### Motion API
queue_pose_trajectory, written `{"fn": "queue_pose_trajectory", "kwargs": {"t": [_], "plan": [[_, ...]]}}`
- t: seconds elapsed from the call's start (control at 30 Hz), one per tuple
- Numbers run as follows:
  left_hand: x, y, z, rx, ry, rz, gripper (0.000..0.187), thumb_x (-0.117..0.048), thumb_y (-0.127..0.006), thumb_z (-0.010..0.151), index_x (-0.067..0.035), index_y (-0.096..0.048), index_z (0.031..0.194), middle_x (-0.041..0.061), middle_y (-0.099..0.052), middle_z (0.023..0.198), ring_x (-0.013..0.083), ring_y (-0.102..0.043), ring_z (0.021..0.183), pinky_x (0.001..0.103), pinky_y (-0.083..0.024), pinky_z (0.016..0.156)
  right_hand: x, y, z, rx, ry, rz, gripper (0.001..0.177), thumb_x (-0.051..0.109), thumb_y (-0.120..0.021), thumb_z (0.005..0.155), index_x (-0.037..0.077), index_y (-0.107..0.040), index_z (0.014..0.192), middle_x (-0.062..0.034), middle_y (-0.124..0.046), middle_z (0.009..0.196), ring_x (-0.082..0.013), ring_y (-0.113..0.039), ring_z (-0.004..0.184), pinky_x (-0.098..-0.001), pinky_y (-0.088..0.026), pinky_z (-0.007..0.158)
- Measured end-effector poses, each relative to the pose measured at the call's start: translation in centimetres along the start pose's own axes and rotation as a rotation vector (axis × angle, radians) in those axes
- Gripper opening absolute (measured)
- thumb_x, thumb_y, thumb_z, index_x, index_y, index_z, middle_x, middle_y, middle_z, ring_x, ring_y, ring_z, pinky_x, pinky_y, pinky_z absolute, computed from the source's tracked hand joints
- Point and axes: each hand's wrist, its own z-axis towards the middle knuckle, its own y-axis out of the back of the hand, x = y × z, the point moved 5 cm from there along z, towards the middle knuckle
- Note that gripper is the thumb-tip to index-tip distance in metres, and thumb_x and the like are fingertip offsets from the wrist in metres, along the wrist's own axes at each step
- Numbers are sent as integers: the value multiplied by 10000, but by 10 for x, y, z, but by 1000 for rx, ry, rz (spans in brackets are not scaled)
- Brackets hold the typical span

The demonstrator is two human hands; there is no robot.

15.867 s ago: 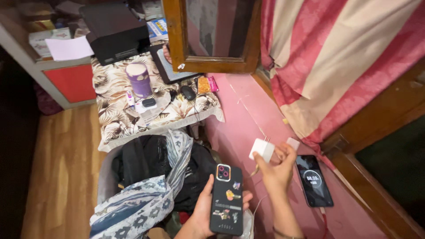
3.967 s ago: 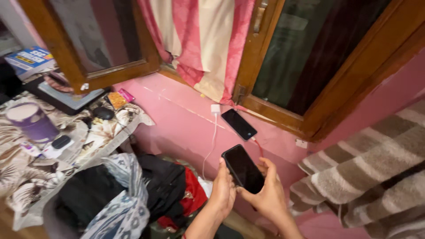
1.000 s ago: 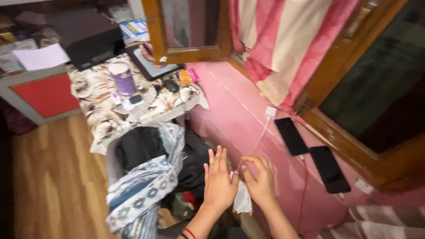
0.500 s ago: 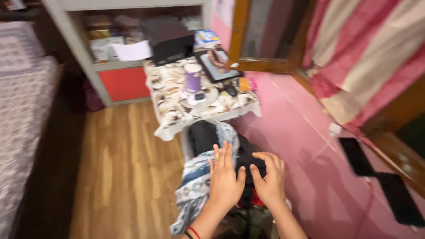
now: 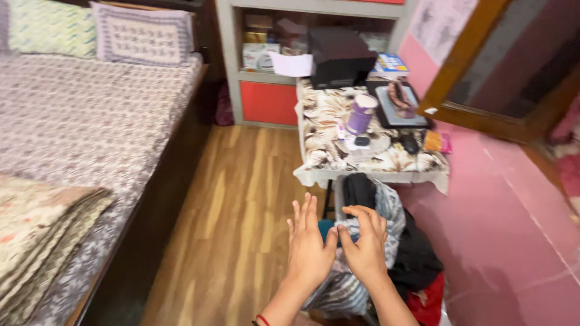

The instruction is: The person picks up a smartphone from the bed, walks to a window sill, and plugs the phone into a wall charger. They then plug in a second phone and place both on the sill. The person then moves to a desk, picks up a laptop, a notebook, a pencil case, and a tumbler, and places them on the desk.

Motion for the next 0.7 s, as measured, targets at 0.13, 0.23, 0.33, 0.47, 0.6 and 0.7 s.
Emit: {"fn": "queue_pose_trajectory", "kwargs": {"t": [0.13,0.23,0.33,0.47,0.6,0.7], "plan": [[19,24,11,-50,38,27,786,-195,-646,912,4,-244,1557,157,-227,1670,364,-90,1570,558,-94,1227,14,-34,14,30,23,58,404,143,-757,797,143,-672,1192,-88,-617,1246,-321,-501,1203,-438,-375,1042],[32,44,31,-106,50,72,786,-198,-650,916,8,-240,1554,160,-218,1670,364,-90,1570,560,-90,1226,19,-62,32,76,18,103,418,141,-762,794,148,-666,1201,-79,-614,1256,-319,-501,1198,-440,-375,1027],[50,63,55,-152,81,99,790,-198,-651,913,-2,-238,1558,155,-218,1669,362,-87,1569,556,-96,1227,21,-92,54,108,31,125,423,138,-768,789,152,-665,1200,-70,-611,1263,-319,-497,1201,-443,-375,1025],[67,87,97,-194,88,145,784,-198,-639,922,-10,-232,1565,147,-215,1673,357,-89,1565,557,-104,1224,27,-131,91,83,87,180,416,125,-769,788,148,-664,1190,-76,-601,1270,-319,-493,1223,-446,-369,1049],[84,91,136,-185,98,183,777,-208,-633,930,-9,-226,1561,146,-206,1674,350,-81,1569,560,-108,1221,17,-165,123,112,35,203,408,120,-767,795,154,-670,1191,-68,-600,1261,-308,-498,1217,-438,-374,1042],[96,88,163,-131,119,209,783,-208,-634,924,-9,-219,1557,139,-196,1675,346,-67,1570,561,-95,1222,8,-183,142,94,11,217,402,125,-762,804,149,-666,1194,-64,-599,1251,-303,-496,1224,-435,-372,1052]]}}
